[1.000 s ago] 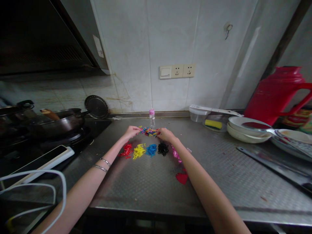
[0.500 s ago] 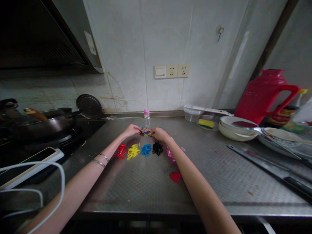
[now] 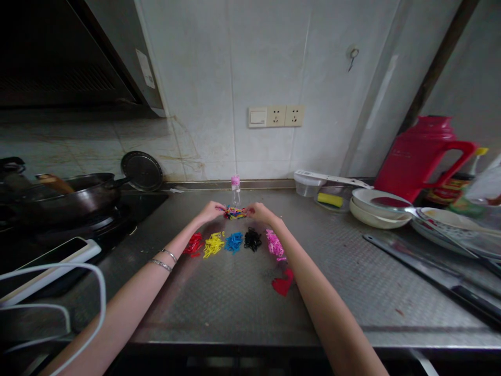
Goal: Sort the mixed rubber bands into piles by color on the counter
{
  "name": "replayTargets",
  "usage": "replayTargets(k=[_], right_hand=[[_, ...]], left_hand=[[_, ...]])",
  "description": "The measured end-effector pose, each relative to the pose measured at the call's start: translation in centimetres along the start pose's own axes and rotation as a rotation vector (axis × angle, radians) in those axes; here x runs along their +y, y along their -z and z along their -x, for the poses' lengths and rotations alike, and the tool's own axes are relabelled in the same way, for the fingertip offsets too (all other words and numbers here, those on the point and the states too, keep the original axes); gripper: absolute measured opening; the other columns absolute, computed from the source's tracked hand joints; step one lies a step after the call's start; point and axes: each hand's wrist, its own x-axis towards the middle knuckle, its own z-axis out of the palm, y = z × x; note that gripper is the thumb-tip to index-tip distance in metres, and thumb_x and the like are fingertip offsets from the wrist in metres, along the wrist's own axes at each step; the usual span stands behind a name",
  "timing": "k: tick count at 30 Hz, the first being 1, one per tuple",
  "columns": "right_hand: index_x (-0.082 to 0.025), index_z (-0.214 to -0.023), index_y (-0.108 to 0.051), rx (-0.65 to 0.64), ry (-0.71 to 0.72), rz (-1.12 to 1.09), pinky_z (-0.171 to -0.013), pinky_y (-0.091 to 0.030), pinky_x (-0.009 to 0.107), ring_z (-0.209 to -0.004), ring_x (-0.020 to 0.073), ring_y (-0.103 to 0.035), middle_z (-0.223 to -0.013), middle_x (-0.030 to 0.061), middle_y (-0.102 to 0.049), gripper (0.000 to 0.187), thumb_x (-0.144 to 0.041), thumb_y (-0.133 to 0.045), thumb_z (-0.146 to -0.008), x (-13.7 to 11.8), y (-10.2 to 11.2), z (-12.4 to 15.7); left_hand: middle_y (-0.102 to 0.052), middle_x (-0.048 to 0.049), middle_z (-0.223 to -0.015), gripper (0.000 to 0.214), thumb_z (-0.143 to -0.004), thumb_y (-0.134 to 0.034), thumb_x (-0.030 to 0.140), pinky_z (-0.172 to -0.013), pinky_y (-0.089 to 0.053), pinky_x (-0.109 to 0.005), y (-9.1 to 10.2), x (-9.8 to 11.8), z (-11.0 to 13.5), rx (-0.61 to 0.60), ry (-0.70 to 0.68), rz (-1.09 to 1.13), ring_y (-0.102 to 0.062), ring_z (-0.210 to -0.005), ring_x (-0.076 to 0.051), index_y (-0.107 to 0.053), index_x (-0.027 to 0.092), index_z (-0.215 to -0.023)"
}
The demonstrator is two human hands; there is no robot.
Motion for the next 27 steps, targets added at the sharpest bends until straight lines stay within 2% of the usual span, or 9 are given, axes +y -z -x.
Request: replayTargets(k=[3, 5, 8, 10, 13, 17, 27], right_hand=[[-0.014, -0.094, -0.065, -0.094, -0.013, -0.15, -0.055, -0.042, 0.018, -0.063, 0.0108, -0.056, -0.076, 0.0024, -0.066, 0.031, -0.014, -0.054, -0.066, 0.3, 1.9, 0.6], [-0.016, -0.097, -0.065, -0.222, -0.042, -0.209, -0.052, -0.042, 0.017, -0.063, 0.0108, -0.058, -0.078, 0.0023, -0.067, 0.034, -0.014, -0.053, -0.065, 0.3, 2.9, 1.1], [-0.02, -0.099, -0.064, -0.412, -0.083, -0.241, -0.049, -0.041, 0.015, -0.065, 0.0109, -0.059, -0.079, 0.0016, -0.068, 0.038, -0.012, -0.051, -0.064, 0.3, 3.7, 1.7], [-0.022, -0.102, -0.063, -0.457, -0.086, -0.276, -0.048, -0.04, 0.014, -0.067, 0.0109, -0.06, -0.082, 0.0013, -0.068, 0.042, -0.012, -0.051, -0.063, 0.3, 3.9, 1.9], [-0.022, -0.106, -0.061, -0.414, -0.088, -0.319, -0.045, -0.037, 0.013, -0.067, 0.0104, -0.059, -0.085, 0.002, -0.067, 0.044, -0.014, -0.05, -0.064, 0.4, 3.8, 2.1], [-0.019, -0.103, -0.063, -0.322, -0.113, -0.327, -0.045, -0.038, 0.014, -0.063, 0.0094, -0.057, -0.083, 0.003, -0.067, 0.04, -0.017, -0.051, -0.065, 0.5, 3.4, 2.1], [-0.016, -0.099, -0.065, -0.228, -0.16, -0.334, -0.043, -0.037, 0.014, -0.053, 0.0065, -0.051, -0.074, 0.0023, -0.065, 0.033, -0.023, -0.057, -0.067, 0.6, 2.6, 2.0]], left_hand=[[-0.068, -0.0085, -0.076, 0.022, -0.062, -0.058, 0.013, -0.065, -0.044, -0.024, 0.4, -0.1, 0.1, 0.018, 0.009, 0.001, -0.058, -0.066, -0.015, -0.069, 0.009, -0.08], [-0.068, -0.009, -0.077, 0.021, -0.062, -0.058, 0.013, -0.064, -0.044, -0.024, 0.5, -0.2, 0.1, 0.024, 0.006, 0.0, -0.058, -0.067, -0.014, -0.068, 0.009, -0.08], [-0.067, -0.0088, -0.075, 0.021, -0.063, -0.058, 0.016, -0.063, -0.043, -0.023, 0.2, -0.3, 0.1, 0.025, -0.017, -0.022, -0.058, -0.066, -0.014, -0.068, 0.008, -0.08], [-0.067, -0.0078, -0.073, 0.021, -0.064, -0.058, 0.018, -0.061, -0.042, -0.023, 0.0, -0.3, 0.1, 0.01, -0.048, -0.042, -0.057, -0.064, -0.014, -0.069, 0.009, -0.08], [-0.066, -0.0061, -0.071, 0.021, -0.065, -0.057, 0.018, -0.061, -0.041, -0.022, -0.3, -0.4, 0.1, -0.026, -0.102, -0.093, -0.056, -0.063, -0.013, -0.069, 0.011, -0.08], [-0.065, -0.005, -0.069, 0.02, -0.065, -0.057, 0.018, -0.06, -0.04, -0.022, -0.6, -0.6, 0.4, -0.015, -0.146, -0.178, -0.054, -0.062, -0.013, -0.07, 0.014, -0.08], [-0.065, -0.0045, -0.07, 0.02, -0.065, -0.057, 0.022, -0.059, -0.039, -0.022, -1.0, -0.6, 0.7, 0.026, -0.11, -0.239, -0.054, -0.061, -0.013, -0.07, 0.013, -0.078]])
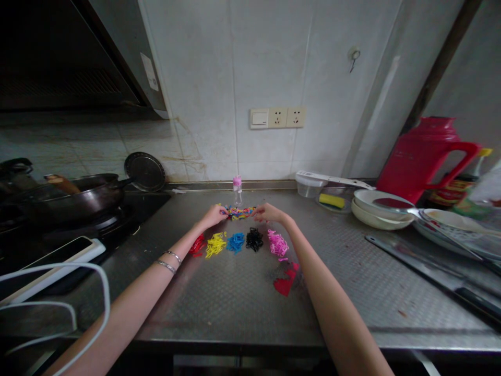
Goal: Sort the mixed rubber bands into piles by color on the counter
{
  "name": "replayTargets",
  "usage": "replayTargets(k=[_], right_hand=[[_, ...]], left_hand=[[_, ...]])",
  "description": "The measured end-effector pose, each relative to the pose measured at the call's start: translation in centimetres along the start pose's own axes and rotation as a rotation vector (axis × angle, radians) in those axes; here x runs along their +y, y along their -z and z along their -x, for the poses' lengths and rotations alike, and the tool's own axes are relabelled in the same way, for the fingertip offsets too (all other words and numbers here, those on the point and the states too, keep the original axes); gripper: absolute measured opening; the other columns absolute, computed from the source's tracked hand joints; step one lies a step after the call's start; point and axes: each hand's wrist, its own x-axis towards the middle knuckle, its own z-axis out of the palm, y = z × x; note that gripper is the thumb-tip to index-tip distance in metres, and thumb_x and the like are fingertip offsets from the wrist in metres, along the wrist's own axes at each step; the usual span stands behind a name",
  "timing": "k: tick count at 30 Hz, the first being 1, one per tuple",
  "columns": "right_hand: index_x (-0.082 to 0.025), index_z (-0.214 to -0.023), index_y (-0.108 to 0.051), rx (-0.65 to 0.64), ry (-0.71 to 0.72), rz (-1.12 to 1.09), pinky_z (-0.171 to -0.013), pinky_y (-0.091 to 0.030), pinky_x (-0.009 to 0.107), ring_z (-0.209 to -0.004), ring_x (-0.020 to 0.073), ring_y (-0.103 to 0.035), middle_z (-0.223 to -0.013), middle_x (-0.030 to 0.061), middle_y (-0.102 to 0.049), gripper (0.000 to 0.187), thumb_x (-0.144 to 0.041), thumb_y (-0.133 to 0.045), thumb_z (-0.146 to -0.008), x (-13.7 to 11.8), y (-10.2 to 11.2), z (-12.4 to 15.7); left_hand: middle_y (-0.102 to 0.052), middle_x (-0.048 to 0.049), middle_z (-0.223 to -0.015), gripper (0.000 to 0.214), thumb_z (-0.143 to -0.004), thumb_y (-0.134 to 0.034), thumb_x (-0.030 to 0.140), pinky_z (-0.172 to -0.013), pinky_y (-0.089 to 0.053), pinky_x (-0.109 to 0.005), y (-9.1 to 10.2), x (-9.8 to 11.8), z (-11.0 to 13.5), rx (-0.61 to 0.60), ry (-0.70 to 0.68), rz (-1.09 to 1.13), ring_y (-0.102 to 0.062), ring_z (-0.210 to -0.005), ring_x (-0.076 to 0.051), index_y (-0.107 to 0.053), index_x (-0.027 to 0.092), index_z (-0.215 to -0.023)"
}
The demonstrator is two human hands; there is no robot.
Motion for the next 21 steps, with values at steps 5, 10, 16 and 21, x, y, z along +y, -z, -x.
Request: replayTargets(k=[5, 10, 16, 21], right_hand=[[-0.015, -0.094, -0.065, 0.038, -0.023, -0.032, -0.043, -0.037, 0.015, -0.05, 0.0067, -0.049, -0.068, 0.0013, -0.063, 0.031, -0.024, -0.058, -0.066, 0.2, -0.2, 0.0], [-0.014, -0.094, -0.065, 0.049, -0.039, -0.052, -0.045, -0.038, 0.016, -0.052, 0.0067, -0.049, -0.071, 0.0015, -0.064, 0.032, -0.023, -0.058, -0.065, 0.5, -0.5, -0.1], [-0.012, -0.094, -0.064, 0.041, -0.021, -0.076, -0.045, -0.038, 0.017, -0.051, 0.0069, -0.048, -0.066, 0.0008, -0.062, 0.033, -0.023, -0.057, -0.063, 0.9, -0.6, -0.2], [-0.011, -0.092, -0.065, 0.058, -0.01, -0.062, -0.044, -0.037, 0.017, -0.049, 0.0069, -0.047, -0.064, 0.0003, -0.061, 0.033, -0.022, -0.057, -0.063, 1.0, -0.8, -0.2]], left_hand=[[-0.063, -0.0031, -0.063, 0.02, -0.065, -0.056, 0.022, -0.056, -0.038, -0.021, 0.1, 0.0, 0.2, -0.002, -0.013, 0.006, -0.051, -0.056, -0.012, -0.069, 0.012, -0.075], [-0.063, -0.0028, -0.06, 0.018, -0.065, -0.056, 0.02, -0.057, -0.039, -0.021, 0.3, 0.3, 0.3, -0.019, 0.016, 0.042, -0.052, -0.055, -0.011, -0.069, 0.012, -0.074], [-0.066, -0.0064, -0.067, 0.018, -0.064, -0.057, 0.019, -0.058, -0.04, -0.021, 1.9, 0.3, -0.1, -0.014, -0.027, 0.059, -0.055, -0.059, -0.012, -0.069, 0.01, -0.073], [-0.064, -0.0056, -0.063, 0.019, -0.064, -0.056, 0.02, -0.055, -0.039, -0.021, 3.9, 0.6, -0.6, -0.016, -0.066, 0.072, -0.053, -0.055, -0.011, -0.068, 0.009, -0.073]])
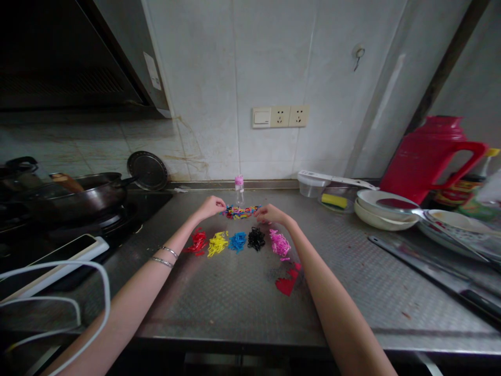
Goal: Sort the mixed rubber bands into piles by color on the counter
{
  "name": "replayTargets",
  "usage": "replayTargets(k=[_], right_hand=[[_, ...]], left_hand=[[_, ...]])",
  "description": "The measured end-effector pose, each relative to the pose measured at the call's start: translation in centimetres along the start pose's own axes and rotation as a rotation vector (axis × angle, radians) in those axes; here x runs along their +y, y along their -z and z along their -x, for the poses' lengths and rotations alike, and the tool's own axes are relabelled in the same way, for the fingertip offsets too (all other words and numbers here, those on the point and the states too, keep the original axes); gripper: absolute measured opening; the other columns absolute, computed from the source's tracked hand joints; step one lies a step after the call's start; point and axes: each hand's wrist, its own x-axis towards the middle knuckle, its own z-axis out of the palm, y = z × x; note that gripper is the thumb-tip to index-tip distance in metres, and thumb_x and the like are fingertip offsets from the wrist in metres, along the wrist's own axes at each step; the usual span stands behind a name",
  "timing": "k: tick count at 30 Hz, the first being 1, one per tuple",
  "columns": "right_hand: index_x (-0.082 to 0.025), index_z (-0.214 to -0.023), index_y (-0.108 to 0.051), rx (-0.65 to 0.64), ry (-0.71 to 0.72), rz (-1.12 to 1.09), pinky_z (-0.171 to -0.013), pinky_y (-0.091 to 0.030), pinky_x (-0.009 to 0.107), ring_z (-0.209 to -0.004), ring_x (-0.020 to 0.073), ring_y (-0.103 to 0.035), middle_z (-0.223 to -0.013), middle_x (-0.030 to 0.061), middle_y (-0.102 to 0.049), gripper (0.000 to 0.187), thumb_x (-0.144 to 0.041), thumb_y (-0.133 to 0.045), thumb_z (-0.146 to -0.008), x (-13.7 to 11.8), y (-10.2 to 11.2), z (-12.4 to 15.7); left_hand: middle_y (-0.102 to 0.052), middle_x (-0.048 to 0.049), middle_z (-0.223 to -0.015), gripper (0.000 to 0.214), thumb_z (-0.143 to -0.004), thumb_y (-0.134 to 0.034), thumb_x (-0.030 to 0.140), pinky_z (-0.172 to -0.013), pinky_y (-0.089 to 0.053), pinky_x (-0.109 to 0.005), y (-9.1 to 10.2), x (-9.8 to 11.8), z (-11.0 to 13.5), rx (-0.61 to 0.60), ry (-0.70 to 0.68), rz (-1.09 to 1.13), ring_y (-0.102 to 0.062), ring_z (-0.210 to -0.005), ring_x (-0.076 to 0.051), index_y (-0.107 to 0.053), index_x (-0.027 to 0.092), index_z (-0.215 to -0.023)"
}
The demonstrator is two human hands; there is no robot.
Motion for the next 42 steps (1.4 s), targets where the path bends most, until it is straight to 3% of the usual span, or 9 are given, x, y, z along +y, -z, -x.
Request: replayTargets(k=[4, 11, 18, 24, 29, 34, 42], right_hand=[[-0.011, -0.092, -0.065, 0.019, -0.02, 0.011, -0.043, -0.037, 0.015, -0.049, 0.0064, -0.047, -0.066, 0.0006, -0.062, 0.031, -0.019, -0.055, -0.064, -0.1, -0.1, 0.0], [-0.012, -0.09, -0.066, 0.082, 0.008, 0.004, -0.043, -0.038, 0.014, -0.051, 0.0073, -0.051, -0.065, 0.001, -0.063, 0.029, -0.017, -0.052, -0.066, 0.4, 0.1, -0.3], [-0.011, -0.088, -0.066, 0.175, 0.031, 0.05, -0.043, -0.037, 0.014, -0.05, 0.0075, -0.05, -0.063, 0.0008, -0.062, 0.029, -0.016, -0.049, -0.065, 1.0, 0.1, -0.5], [-0.011, -0.09, -0.066, 0.184, 0.04, 0.112, -0.045, -0.037, 0.017, -0.05, 0.009, -0.05, -0.06, 0.0005, -0.062, 0.032, -0.018, -0.048, -0.065, 1.6, -0.3, -0.7], [-0.015, -0.089, -0.068, 0.324, -0.013, 0.307, -0.054, -0.039, 0.018, -0.06, 0.0114, -0.054, -0.067, 0.0012, -0.064, 0.03, -0.02, -0.051, -0.065, 1.8, -0.4, -0.9], [-0.023, -0.09, -0.068, 0.48, -0.156, 0.424, -0.063, -0.041, 0.022, -0.075, 0.0169, -0.058, -0.085, 0.0049, -0.066, 0.026, -0.028, -0.052, -0.07, 1.0, -1.4, -0.9], [-0.025, -0.102, -0.062, 0.438, -0.116, 0.514, -0.065, -0.041, 0.023, -0.085, 0.0185, -0.057, -0.095, 0.0049, -0.064, 0.03, -0.031, -0.051, -0.074, -0.2, -3.6, -1.8]], left_hand=[[-0.062, -0.0042, -0.058, 0.018, -0.063, -0.056, 0.02, -0.051, -0.036, -0.02, 1.1, 0.9, -0.2, 0.025, -0.018, 0.0, -0.051, -0.052, -0.01, -0.068, 0.009, -0.071], [-0.061, -0.0032, -0.057, 0.018, -0.063, -0.057, 0.021, -0.05, -0.034, -0.02, 1.4, 3.5, -0.3, -0.058, -0.082, 0.065, -0.049, -0.051, -0.009, -0.068, 0.009, -0.072], [-0.063, -0.0027, -0.062, 0.017, -0.063, -0.057, 0.017, -0.051, -0.033, -0.019, -2.2, 7.2, 0.6, -0.309, -0.204, 0.054, -0.049, -0.053, -0.009, -0.069, 0.01, -0.072], [-0.059, 0.0006, -0.053, 0.017, -0.059, -0.058, 0.012, -0.05, -0.033, -0.02, -5.4, 8.8, 1.9, -0.405, -0.264, 0.009, -0.047, -0.049, -0.009, -0.07, 0.013, -0.071], [-0.056, 0.0015, -0.051, 0.018, -0.06, -0.06, 0.014, -0.048, -0.031, -0.02, -4.4, 8.5, 1.6, -0.355, -0.251, 0.034, -0.044, -0.046, -0.008, -0.07, 0.014, -0.075], [-0.063, -0.0025, -0.063, 0.017, -0.062, -0.059, 0.017, -0.053, -0.034, -0.021, -2.7, 7.0, 0.6, -0.256, -0.203, 0.08, -0.049, -0.054, -0.01, -0.07, 0.013, -0.074], [-0.063, -0.0042, -0.058, 0.021, -0.065, -0.057, 0.021, -0.049, -0.034, -0.02, -1.6, 3.7, -0.2, -0.146, -0.01, 0.066, -0.048, -0.048, -0.009, -0.07, 0.009, -0.078]])
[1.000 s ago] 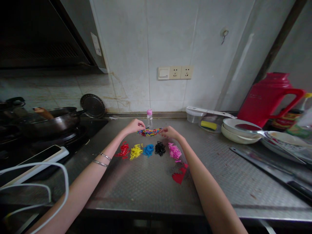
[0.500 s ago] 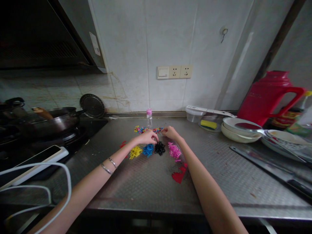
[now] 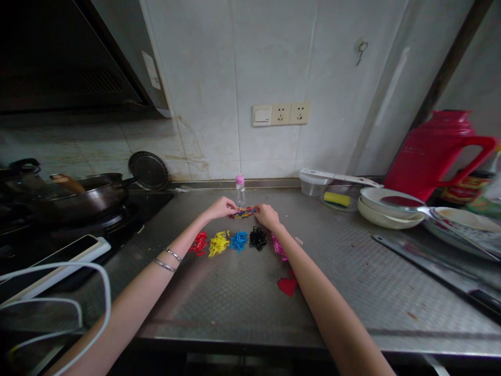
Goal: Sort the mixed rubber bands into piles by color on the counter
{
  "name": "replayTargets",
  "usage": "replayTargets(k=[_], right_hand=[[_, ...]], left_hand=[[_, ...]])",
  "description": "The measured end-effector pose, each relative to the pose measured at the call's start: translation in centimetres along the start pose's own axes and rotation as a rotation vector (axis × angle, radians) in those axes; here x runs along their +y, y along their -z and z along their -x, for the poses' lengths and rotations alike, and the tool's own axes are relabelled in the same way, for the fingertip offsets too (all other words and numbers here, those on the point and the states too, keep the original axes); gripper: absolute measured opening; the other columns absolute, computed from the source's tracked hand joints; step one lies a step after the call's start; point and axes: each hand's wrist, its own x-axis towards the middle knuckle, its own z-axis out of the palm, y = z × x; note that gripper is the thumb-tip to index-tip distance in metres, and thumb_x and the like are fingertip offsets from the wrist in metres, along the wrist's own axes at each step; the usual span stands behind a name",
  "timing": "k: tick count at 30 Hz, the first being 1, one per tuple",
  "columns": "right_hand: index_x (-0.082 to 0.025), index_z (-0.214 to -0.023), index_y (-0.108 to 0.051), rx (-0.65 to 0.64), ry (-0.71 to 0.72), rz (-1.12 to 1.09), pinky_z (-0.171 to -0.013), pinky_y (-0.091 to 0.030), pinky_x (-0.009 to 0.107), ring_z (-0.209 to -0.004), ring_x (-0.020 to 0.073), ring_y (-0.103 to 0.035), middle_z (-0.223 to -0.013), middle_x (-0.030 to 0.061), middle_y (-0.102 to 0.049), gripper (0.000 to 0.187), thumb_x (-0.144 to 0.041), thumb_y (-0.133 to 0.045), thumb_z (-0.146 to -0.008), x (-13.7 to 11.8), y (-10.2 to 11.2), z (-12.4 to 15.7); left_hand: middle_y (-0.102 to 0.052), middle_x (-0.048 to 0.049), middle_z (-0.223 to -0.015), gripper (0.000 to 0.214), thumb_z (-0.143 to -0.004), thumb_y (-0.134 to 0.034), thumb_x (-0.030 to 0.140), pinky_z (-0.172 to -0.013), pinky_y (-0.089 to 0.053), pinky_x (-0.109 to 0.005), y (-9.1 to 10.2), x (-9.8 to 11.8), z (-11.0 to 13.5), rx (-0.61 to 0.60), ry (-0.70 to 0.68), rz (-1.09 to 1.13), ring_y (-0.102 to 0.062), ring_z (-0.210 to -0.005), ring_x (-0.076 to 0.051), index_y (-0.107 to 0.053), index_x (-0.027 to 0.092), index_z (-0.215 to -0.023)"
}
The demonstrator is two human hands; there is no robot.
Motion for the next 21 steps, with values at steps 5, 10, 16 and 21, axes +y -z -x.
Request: replayTargets(k=[5, 10, 16, 21], right_hand=[[-0.025, -0.105, -0.06, -0.002, 0.005, 0.038, -0.064, -0.04, 0.023, -0.085, 0.0182, -0.056, -0.097, 0.0054, -0.063, 0.03, -0.026, -0.045, -0.078, -0.1, -0.3, 0.0], [-0.024, -0.104, -0.06, 0.004, 0.044, 0.051, -0.066, -0.04, 0.022, -0.087, 0.018, -0.055, -0.099, 0.0063, -0.062, 0.03, -0.023, -0.042, -0.08, -0.1, -0.3, 0.0], [-0.023, -0.107, -0.057, 0.0, 0.032, 0.022, -0.067, -0.039, 0.024, -0.086, 0.0182, -0.055, -0.096, 0.0067, -0.062, 0.031, -0.022, -0.042, -0.079, 0.1, -0.2, -0.2], [-0.019, -0.112, -0.052, 0.139, 0.159, -0.127, -0.072, -0.039, 0.025, -0.084, 0.0172, -0.053, -0.088, 0.0058, -0.062, 0.034, -0.02, -0.042, -0.079, -0.4, 1.6, -0.5]], left_hand=[[-0.062, -0.0045, -0.057, 0.019, -0.063, -0.059, 0.02, -0.048, -0.033, -0.02, 0.6, -0.6, 0.1, 0.057, 0.026, -0.02, -0.047, -0.049, -0.009, -0.07, 0.008, -0.074], [-0.063, -0.0044, -0.059, 0.02, -0.063, -0.059, 0.021, -0.049, -0.034, -0.02, 0.6, -1.4, -0.1, 0.056, 0.042, 0.006, -0.048, -0.051, -0.009, -0.07, 0.009, -0.074], [-0.063, -0.0043, -0.058, 0.021, -0.063, -0.058, 0.021, -0.051, -0.037, -0.021, 1.3, -2.3, 0.0, 0.063, 0.056, 0.039, -0.051, -0.051, -0.01, -0.069, 0.009, -0.075], [-0.065, -0.0059, -0.064, 0.02, -0.062, -0.058, 0.02, -0.053, -0.039, -0.02, 3.1, -3.3, 0.3, 0.118, 0.107, 0.075, -0.054, -0.055, -0.011, -0.069, 0.009, -0.074]])
